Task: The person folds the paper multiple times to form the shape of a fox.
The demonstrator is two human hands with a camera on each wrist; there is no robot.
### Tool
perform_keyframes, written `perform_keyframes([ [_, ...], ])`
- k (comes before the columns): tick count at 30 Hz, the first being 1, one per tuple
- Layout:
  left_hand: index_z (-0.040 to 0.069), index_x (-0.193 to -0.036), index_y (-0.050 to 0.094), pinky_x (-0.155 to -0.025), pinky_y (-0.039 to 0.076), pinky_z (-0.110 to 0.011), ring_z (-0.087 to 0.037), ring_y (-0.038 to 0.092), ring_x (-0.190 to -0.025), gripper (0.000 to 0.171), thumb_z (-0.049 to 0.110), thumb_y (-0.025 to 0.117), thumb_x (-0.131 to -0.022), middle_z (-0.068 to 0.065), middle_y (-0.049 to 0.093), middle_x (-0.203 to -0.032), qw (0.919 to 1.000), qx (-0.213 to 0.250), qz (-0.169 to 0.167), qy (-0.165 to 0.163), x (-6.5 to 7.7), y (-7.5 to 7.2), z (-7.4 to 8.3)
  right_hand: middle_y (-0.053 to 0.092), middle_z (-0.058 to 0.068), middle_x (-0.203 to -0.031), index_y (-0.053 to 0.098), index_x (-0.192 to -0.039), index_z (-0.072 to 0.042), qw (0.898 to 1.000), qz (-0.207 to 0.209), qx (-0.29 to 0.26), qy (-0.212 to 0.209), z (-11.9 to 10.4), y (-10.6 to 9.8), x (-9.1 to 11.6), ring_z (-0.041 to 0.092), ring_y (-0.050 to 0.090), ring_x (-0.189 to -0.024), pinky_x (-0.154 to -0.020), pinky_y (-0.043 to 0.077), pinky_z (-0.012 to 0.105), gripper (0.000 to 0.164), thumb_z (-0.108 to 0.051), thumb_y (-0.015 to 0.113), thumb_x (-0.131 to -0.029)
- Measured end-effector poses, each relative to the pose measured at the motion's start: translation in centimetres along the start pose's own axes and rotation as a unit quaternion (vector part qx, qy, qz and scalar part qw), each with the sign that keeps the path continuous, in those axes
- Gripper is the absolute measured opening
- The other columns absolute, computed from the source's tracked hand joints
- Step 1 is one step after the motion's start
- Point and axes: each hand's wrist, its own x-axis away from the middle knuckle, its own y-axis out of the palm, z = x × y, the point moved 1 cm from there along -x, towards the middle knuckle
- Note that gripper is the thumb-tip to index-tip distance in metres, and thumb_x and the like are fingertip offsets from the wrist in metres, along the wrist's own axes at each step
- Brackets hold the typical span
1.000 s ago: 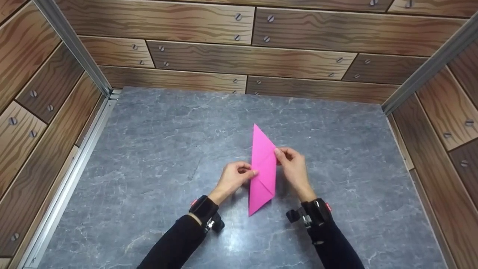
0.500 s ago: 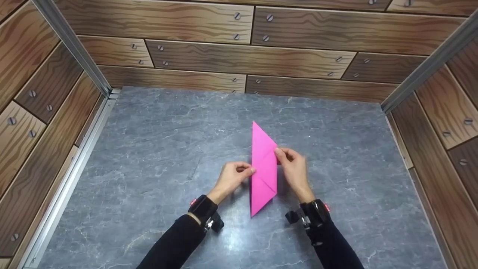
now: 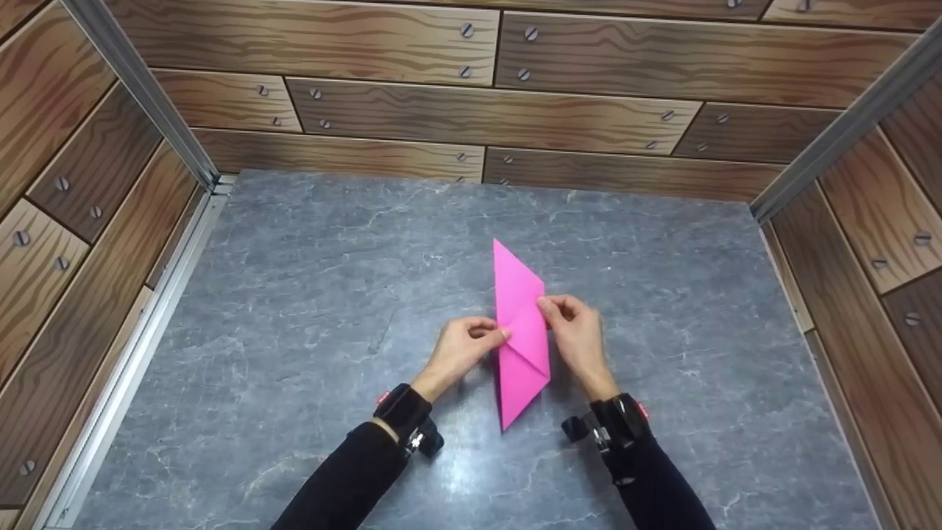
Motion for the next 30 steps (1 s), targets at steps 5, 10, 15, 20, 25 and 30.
perform_keyframes([
  [5,0.002,-0.104,0.079,-0.074,0.060,-0.032,-0.016,0.072,-0.083,0.027,0.025,0.078,-0.091,-0.007,0.078,-0.092,0.9996,-0.019,0.012,0.017,-0.2,0.2,0.2,0.075,0.008,-0.086,0.078,-0.104,-0.002,1.000,-0.004,-0.005,0.009,0.1,0.0,0.3,0.017,0.068,-0.075,-0.066,0.053,0.024,0.027,-0.028,0.074,-0.098],
  [10,0.001,-0.102,0.079,-0.072,0.059,-0.025,-0.011,0.071,-0.081,0.023,0.022,0.078,-0.092,-0.007,0.078,-0.092,0.9989,-0.029,0.023,0.027,-0.2,0.3,0.1,0.075,0.008,-0.085,0.079,-0.104,-0.001,1.000,-0.005,-0.018,0.018,0.7,-0.2,0.8,0.017,0.069,-0.074,-0.069,0.055,0.031,0.029,-0.029,0.075,-0.097],
  [15,0.001,-0.103,0.079,-0.076,0.060,-0.027,-0.014,0.072,-0.084,0.024,0.022,0.078,-0.093,-0.008,0.078,-0.093,0.9988,-0.026,0.030,0.028,-0.3,0.4,0.0,0.075,0.008,-0.087,0.077,-0.105,0.001,0.999,-0.020,-0.013,0.031,1.2,-0.2,1.1,0.016,0.068,-0.075,-0.072,0.059,0.032,0.026,-0.024,0.074,-0.098],
  [20,0.001,-0.104,0.079,-0.078,0.060,-0.027,-0.014,0.072,-0.085,0.024,0.022,0.078,-0.093,-0.009,0.078,-0.094,0.9987,-0.028,0.031,0.030,-0.3,0.5,0.0,0.074,0.009,-0.086,0.077,-0.103,0.002,0.999,-0.019,-0.009,0.028,1.3,-0.1,1.1,0.015,0.067,-0.074,-0.067,0.057,0.026,0.023,-0.021,0.074,-0.098],
  [25,0.000,-0.104,0.079,-0.077,0.060,-0.027,-0.015,0.072,-0.085,0.023,0.020,0.078,-0.093,-0.009,0.078,-0.095,0.9986,-0.023,0.038,0.027,-0.5,0.6,0.1,0.074,0.009,-0.085,0.077,-0.104,0.002,1.000,-0.013,-0.011,0.026,1.5,-0.2,1.2,0.015,0.067,-0.075,-0.066,0.056,0.024,0.026,-0.023,0.074,-0.098],
  [30,0.001,-0.103,0.079,-0.077,0.059,-0.026,-0.014,0.072,-0.086,0.022,0.020,0.078,-0.092,-0.009,0.078,-0.095,0.9978,-0.032,0.054,0.019,-0.7,0.7,0.3,0.074,0.009,-0.085,0.077,-0.104,0.003,0.999,-0.016,-0.013,0.036,1.7,-0.4,1.6,0.015,0.068,-0.074,-0.068,0.059,0.028,0.024,-0.021,0.074,-0.098],
])
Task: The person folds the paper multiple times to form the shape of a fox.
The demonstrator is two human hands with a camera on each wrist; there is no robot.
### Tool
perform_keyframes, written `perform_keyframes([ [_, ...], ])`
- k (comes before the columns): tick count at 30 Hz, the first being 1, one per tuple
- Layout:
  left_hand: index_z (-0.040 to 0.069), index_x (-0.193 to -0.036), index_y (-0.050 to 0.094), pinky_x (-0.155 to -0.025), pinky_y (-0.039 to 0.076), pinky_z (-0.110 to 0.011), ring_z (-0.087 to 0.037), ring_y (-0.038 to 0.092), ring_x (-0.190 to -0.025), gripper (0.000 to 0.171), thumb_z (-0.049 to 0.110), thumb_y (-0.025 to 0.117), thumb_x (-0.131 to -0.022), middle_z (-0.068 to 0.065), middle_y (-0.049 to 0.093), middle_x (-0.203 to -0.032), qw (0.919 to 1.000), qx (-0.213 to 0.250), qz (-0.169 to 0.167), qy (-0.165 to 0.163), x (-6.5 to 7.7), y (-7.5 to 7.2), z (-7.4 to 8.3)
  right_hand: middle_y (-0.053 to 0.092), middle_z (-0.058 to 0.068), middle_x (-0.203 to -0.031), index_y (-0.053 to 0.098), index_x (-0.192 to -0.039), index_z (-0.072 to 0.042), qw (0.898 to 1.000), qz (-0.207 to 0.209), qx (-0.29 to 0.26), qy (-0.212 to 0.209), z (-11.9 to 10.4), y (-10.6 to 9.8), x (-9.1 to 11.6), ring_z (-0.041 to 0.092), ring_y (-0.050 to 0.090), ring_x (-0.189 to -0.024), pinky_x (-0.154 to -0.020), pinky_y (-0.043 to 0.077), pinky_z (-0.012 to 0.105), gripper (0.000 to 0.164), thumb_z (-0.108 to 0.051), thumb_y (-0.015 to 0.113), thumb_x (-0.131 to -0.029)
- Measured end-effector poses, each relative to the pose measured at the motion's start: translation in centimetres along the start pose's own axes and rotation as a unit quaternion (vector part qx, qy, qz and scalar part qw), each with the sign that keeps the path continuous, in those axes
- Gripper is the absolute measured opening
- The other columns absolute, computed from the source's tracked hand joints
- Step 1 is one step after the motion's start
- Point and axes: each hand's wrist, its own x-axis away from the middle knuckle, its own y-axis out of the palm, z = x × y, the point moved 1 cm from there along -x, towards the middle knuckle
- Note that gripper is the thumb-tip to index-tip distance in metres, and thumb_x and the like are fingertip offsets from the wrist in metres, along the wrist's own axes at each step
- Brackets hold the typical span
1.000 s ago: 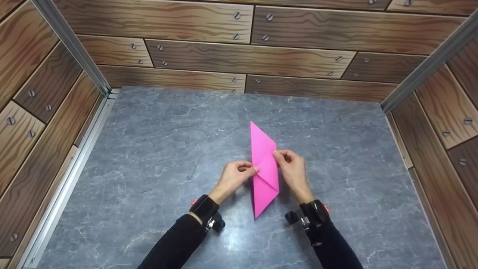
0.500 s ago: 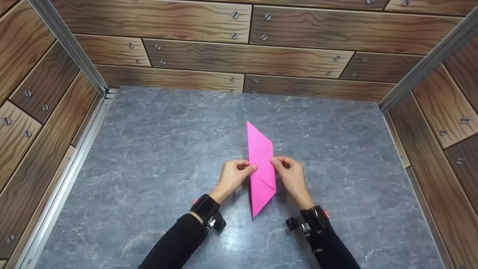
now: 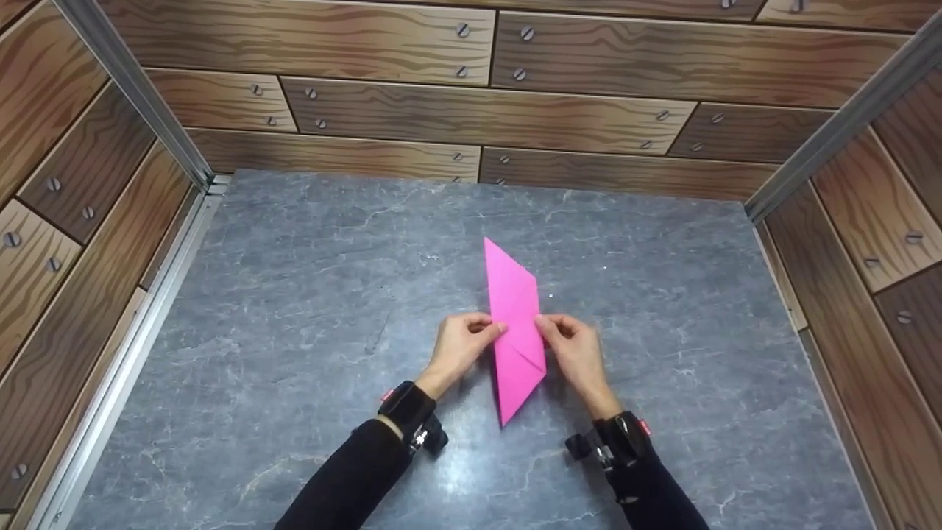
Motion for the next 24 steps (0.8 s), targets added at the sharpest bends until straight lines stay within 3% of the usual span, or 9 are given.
perform_keyframes([
  [6,0.002,-0.103,0.080,-0.075,0.059,-0.026,-0.013,0.071,-0.084,0.022,0.021,0.079,-0.092,-0.007,0.078,-0.094,0.9999,-0.011,0.005,0.003,-0.14,0.06,0.07,0.074,0.011,-0.088,0.076,-0.103,0.004,1.000,0.000,0.006,-0.005,0.15,-0.03,0.32,0.014,0.067,-0.076,-0.069,0.060,0.027,0.023,-0.018,0.073,-0.098],
  [11,0.002,-0.103,0.080,-0.075,0.060,-0.026,-0.013,0.071,-0.083,0.022,0.022,0.079,-0.093,-0.007,0.078,-0.093,0.9999,-0.011,0.002,0.002,-0.21,0.11,0.18,0.074,0.010,-0.089,0.076,-0.105,0.002,1.000,0.001,0.006,0.003,0.24,-0.15,0.55,0.017,0.068,-0.076,-0.071,0.062,0.033,0.027,-0.023,0.073,-0.099],
  [18,0.003,-0.103,0.080,-0.078,0.060,-0.027,-0.014,0.072,-0.086,0.022,0.022,0.079,-0.092,-0.007,0.078,-0.094,0.9997,-0.011,0.021,0.002,-0.57,-0.04,0.52,0.076,0.011,-0.092,0.078,-0.103,0.001,0.999,0.003,0.038,-0.009,0.55,-0.16,0.75,0.016,0.065,-0.080,-0.068,0.053,0.021,0.024,-0.022,0.074,-0.098],
  [24,0.004,-0.103,0.081,-0.077,0.059,-0.027,-0.013,0.072,-0.085,0.023,0.024,0.079,-0.092,-0.006,0.078,-0.094,0.9998,-0.008,0.020,0.005,-0.75,0.01,0.58,0.077,0.012,-0.095,0.078,-0.102,0.001,0.999,0.010,0.041,-0.014,0.58,-0.16,0.84,0.015,0.065,-0.080,-0.068,0.051,0.019,0.023,-0.021,0.075,-0.097],
])
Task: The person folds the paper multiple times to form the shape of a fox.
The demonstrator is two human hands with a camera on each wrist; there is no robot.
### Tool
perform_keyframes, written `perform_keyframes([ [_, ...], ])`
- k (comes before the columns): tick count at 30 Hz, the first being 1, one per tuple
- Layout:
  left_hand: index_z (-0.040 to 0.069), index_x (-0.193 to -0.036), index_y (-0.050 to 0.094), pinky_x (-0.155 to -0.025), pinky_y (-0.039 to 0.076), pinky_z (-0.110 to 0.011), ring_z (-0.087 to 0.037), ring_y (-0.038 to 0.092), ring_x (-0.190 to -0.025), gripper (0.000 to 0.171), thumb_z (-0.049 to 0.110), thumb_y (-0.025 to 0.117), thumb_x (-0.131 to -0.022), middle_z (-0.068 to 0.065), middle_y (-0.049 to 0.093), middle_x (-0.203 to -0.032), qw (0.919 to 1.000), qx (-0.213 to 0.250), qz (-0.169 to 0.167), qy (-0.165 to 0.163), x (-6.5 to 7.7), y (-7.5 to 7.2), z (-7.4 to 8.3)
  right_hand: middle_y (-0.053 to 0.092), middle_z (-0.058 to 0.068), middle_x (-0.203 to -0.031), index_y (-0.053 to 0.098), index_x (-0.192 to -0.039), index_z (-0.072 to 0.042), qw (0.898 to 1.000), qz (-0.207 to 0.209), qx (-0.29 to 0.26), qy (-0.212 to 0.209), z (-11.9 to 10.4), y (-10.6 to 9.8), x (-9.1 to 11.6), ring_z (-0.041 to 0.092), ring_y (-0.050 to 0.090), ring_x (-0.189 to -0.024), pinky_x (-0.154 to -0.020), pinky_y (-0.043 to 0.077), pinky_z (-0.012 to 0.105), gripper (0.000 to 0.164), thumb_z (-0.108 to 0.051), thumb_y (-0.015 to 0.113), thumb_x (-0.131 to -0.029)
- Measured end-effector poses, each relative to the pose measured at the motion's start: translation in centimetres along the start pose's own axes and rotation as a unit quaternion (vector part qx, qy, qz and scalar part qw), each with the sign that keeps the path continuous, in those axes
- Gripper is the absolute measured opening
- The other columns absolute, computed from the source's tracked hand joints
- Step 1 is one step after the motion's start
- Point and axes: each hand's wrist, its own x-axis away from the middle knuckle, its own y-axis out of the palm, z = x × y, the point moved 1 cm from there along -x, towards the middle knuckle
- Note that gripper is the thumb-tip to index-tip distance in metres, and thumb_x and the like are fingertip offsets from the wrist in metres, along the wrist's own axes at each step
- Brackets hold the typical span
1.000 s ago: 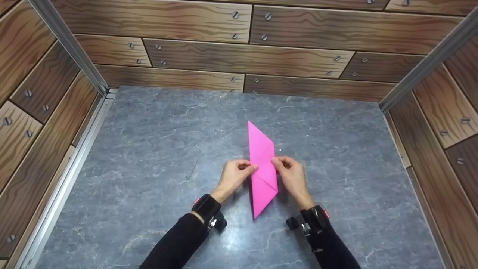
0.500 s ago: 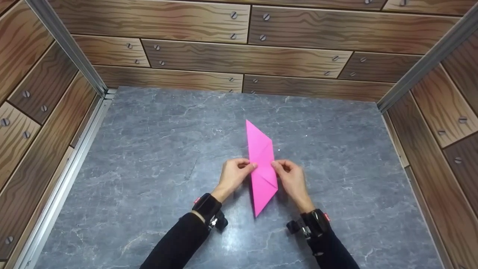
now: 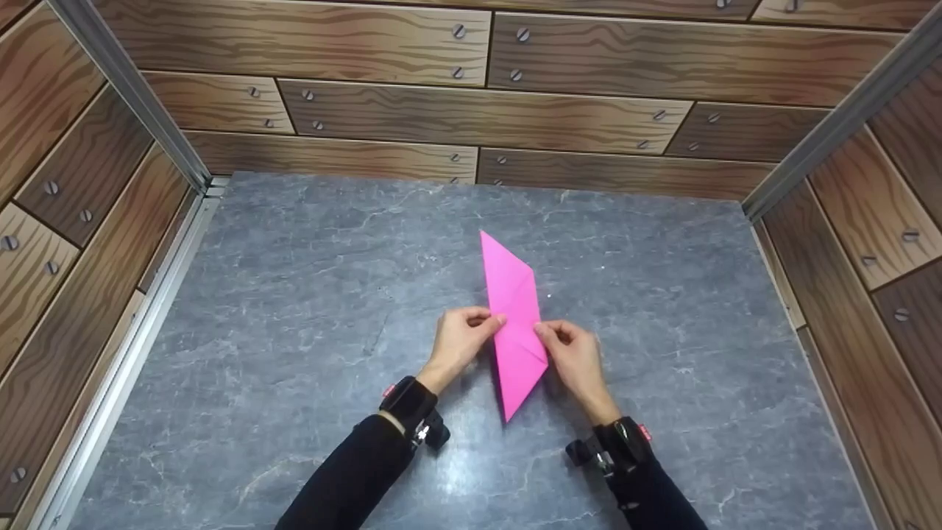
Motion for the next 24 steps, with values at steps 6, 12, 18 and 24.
perform_keyframes([
  [6,0.003,-0.102,0.081,-0.077,0.059,-0.026,-0.012,0.071,-0.084,0.022,0.023,0.078,-0.093,-0.006,0.078,-0.094,1.0000,0.002,0.005,0.006,-0.5,-0.3,0.2,0.077,0.012,-0.095,0.078,-0.102,0.002,1.000,-0.006,-0.014,0.007,0.3,-0.2,0.3,0.014,0.064,-0.081,-0.069,0.051,0.019,0.026,-0.023,0.075,-0.097],
  [12,0.003,-0.099,0.081,-0.069,0.056,-0.023,-0.009,0.067,-0.077,0.021,0.022,0.079,-0.091,-0.005,0.077,-0.088,0.9998,0.002,0.012,0.017,-0.7,-0.3,0.5,0.076,0.011,-0.089,0.078,-0.098,0.003,1.000,-0.004,-0.010,-0.021,0.4,-0.2,0.5,0.012,0.063,-0.076,-0.066,0.050,0.018,0.021,-0.017,0.075,-0.096],
  [18,0.001,-0.100,0.080,-0.070,0.057,-0.023,-0.010,0.068,-0.078,0.021,0.021,0.080,-0.091,-0.007,0.078,-0.090,0.9998,0.007,0.014,0.014,-0.9,-0.3,0.6,0.077,0.012,-0.091,0.078,-0.099,0.003,1.000,-0.001,-0.016,-0.022,0.4,-0.3,0.6,0.011,0.065,-0.076,-0.067,0.051,0.018,0.021,-0.018,0.076,-0.096],
  [24,0.002,-0.102,0.080,-0.070,0.058,-0.025,-0.012,0.069,-0.079,0.022,0.022,0.080,-0.092,-0.008,0.078,-0.091,0.9997,0.008,0.018,0.011,-1.2,-0.4,0.9,0.076,0.011,-0.090,0.078,-0.098,0.002,1.000,-0.005,-0.014,-0.020,0.6,-0.3,1.1,0.012,0.062,-0.074,-0.064,0.050,0.019,0.021,-0.018,0.076,-0.096],
])
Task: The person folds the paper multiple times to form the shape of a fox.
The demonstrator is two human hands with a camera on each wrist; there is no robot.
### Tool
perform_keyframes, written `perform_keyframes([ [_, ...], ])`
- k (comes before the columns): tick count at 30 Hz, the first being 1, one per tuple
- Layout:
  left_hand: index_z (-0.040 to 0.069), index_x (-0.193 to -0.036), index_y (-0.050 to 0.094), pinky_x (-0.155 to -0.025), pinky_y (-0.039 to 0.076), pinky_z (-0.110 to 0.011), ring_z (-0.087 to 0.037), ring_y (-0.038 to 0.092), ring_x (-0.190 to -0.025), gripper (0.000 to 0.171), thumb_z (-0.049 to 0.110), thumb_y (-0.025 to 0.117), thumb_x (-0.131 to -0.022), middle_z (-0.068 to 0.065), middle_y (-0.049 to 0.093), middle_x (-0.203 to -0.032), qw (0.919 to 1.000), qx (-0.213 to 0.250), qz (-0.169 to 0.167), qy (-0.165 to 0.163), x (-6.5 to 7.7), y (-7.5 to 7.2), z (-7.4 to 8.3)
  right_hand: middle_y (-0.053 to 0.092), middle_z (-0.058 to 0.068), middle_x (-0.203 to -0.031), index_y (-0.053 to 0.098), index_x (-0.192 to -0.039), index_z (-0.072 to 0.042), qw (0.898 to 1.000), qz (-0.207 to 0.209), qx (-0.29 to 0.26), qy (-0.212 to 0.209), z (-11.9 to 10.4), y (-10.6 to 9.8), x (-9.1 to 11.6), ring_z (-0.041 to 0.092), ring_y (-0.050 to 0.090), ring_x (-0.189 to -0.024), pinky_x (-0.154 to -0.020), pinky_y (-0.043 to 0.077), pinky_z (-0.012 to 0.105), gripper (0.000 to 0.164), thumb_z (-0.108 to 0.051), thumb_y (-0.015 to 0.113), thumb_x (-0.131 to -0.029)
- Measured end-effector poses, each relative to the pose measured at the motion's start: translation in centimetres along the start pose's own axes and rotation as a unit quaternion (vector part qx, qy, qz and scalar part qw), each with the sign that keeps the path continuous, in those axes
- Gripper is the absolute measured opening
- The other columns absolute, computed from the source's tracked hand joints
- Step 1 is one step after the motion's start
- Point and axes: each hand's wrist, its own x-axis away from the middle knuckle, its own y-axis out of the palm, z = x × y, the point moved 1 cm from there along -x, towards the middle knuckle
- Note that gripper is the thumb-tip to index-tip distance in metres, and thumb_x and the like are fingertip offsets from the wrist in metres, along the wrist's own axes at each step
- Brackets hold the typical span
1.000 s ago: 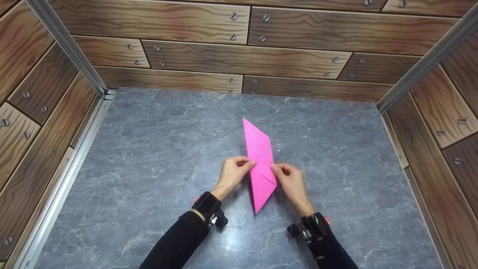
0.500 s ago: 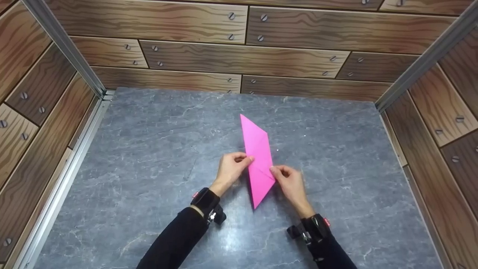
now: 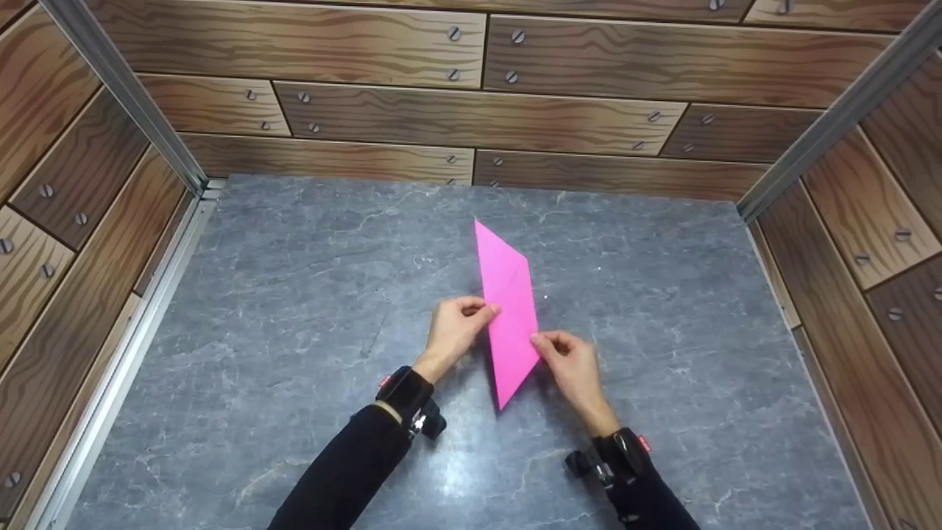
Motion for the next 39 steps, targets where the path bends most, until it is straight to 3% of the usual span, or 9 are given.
perform_keyframes([
  [16,0.003,-0.104,0.080,-0.064,0.056,-0.023,-0.011,0.068,-0.076,0.023,0.022,0.079,-0.092,-0.007,0.078,-0.092,0.9997,0.000,0.000,-0.022,-0.3,-0.2,-0.2,0.072,0.012,-0.076,0.076,-0.096,0.005,0.999,-0.009,-0.028,0.027,0.2,0.2,0.7,0.021,0.066,-0.065,-0.053,0.049,0.021,0.021,-0.017,0.075,-0.096],
  [21,0.002,-0.103,0.080,-0.062,0.054,-0.022,-0.022,0.072,-0.079,0.021,0.020,0.078,-0.092,-0.007,0.078,-0.090,0.9998,-0.007,-0.003,-0.021,-0.4,-0.3,-0.8,0.070,0.017,-0.074,0.078,-0.092,0.002,1.000,-0.018,-0.016,0.017,0.4,0.2,0.7,0.026,0.064,-0.063,-0.049,0.046,0.020,0.022,-0.019,0.075,-0.097],
  [25,0.001,-0.103,0.080,-0.064,0.055,-0.022,-0.025,0.073,-0.081,0.021,0.019,0.078,-0.092,-0.008,0.078,-0.091,0.9993,-0.010,-0.010,-0.033,-0.2,-0.3,-1.4,0.072,0.012,-0.078,0.078,-0.097,0.002,1.000,-0.007,0.009,-0.001,0.8,0.3,0.5,0.024,0.065,-0.069,-0.057,0.049,0.020,0.024,-0.021,0.074,-0.098],
  [30,0.001,-0.103,0.080,-0.069,0.058,-0.025,-0.016,0.072,-0.077,0.022,0.020,0.079,-0.091,-0.007,0.078,-0.090,0.9980,-0.041,-0.020,-0.044,0.4,0.0,-2.4,0.074,0.009,-0.093,0.074,-0.108,0.001,0.999,0.009,0.034,-0.023,0.9,0.5,0.0,0.018,0.068,-0.081,-0.073,0.054,0.022,0.020,-0.017,0.072,-0.099],
  [35,0.002,-0.098,0.081,-0.073,0.058,-0.026,-0.011,0.071,-0.077,0.020,0.020,0.079,-0.090,-0.007,0.078,-0.088,0.9956,-0.085,-0.022,-0.032,0.8,0.4,-3.2,0.074,0.013,-0.104,0.071,-0.117,0.003,0.997,-0.052,0.033,-0.044,0.8,0.8,-0.6,0.026,0.071,-0.094,-0.086,0.059,0.032,0.021,-0.007,0.070,-0.097],
  [39,0.004,-0.098,0.081,-0.075,0.058,-0.028,-0.014,0.071,-0.079,0.018,0.021,0.078,-0.091,-0.006,0.078,-0.089,0.9924,-0.116,-0.033,-0.026,1.1,0.7,-3.6,0.072,0.012,-0.111,0.068,-0.123,0.002,0.991,-0.099,0.050,-0.077,0.7,1.2,-0.9,0.026,0.070,-0.098,-0.090,0.059,0.037,0.030,-0.002,0.072,-0.094],
])
